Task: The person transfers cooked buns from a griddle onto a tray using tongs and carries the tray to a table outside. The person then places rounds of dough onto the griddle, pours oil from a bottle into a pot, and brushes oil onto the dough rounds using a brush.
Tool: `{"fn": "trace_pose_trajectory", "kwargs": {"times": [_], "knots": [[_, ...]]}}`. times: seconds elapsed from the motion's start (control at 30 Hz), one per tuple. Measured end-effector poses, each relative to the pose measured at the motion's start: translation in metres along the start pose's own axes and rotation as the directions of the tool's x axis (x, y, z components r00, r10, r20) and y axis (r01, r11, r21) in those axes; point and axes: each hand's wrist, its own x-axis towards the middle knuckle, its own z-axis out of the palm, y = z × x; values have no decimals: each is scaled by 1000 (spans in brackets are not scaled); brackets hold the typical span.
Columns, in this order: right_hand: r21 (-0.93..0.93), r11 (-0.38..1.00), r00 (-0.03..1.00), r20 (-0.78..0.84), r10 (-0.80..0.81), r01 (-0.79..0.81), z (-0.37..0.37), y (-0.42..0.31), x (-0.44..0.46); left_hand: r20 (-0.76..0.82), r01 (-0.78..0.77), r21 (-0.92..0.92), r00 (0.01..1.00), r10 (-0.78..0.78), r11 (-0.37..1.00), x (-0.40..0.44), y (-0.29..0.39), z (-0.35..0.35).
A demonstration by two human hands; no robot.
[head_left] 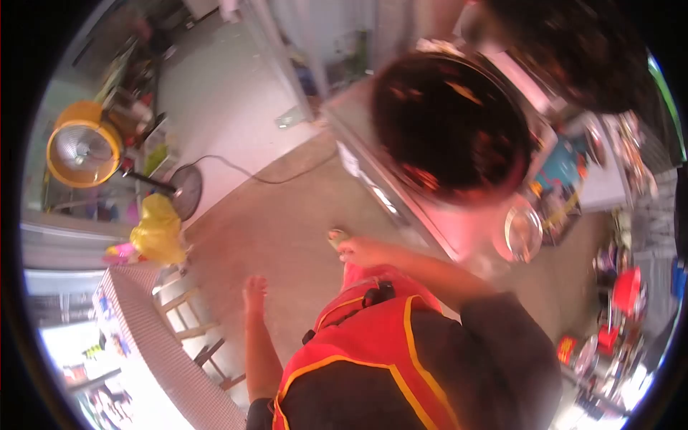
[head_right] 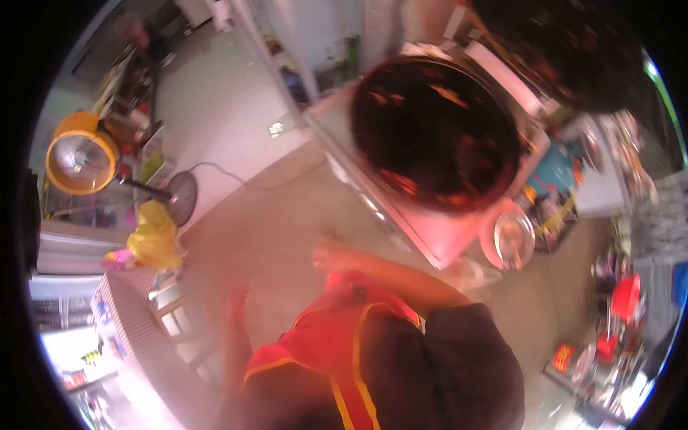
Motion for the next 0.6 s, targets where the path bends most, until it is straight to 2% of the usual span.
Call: {"fn": "trace_pose_trajectory", "kwargs": {"times": [0.03,0.07,0.1,0.17,0.27,0.33,0.37,0.4,0.43,0.47,0.5,0.53,0.57,0.6], "knots": [[51,999,999,-33,-9,11,-14,-9,39,-27,12,9,1000,-12,1000,11,8,-4],[109,994,998,-58,-11,17,-20,-22,75,38,120,137,991,-126,983,19,11,-21],[74,996,998,-42,-47,50,-37,-40,107,98,207,254,966,-238,945,32,16,-31],[-10,993,993,-20,-118,117,-82,-78,168,6,477,123,876,-482,870,54,10,-49],[-62,993,989,117,-91,99,-127,-120,252,-174,393,59,909,-378,918,103,-118,-97],[-47,989,969,214,-125,138,-156,-144,312,-360,498,48,817,-450,866,110,-94,-88],[-34,993,963,251,-100,112,-168,-145,350,-276,563,-175,760,-589,808,105,-21,-88],[-20,997,957,283,-64,73,-178,-143,385,-240,637,-72,736,-633,767,126,-39,-92],[-8,997,961,267,-74,79,-188,-139,420,-191,660,156,750,-633,735,153,-61,-95],[6,996,966,244,-83,84,-199,-134,458,-92,524,561,809,-581,640,187,-82,-97],[23,996,972,217,-93,90,-211,-132,498,49,225,871,844,-534,437,227,-93,-99],[-24,995,977,188,-95,101,-226,-129,533,142,10,961,841,-522,277,269,-89,-98],[-64,992,983,154,-100,111,-245,-131,571,190,-111,977,835,-516,181,323,-71,-103],[-131,989,990,130,-50,67,-266,-145,605,123,-18,981,825,-552,191,375,-54,-107]]}}
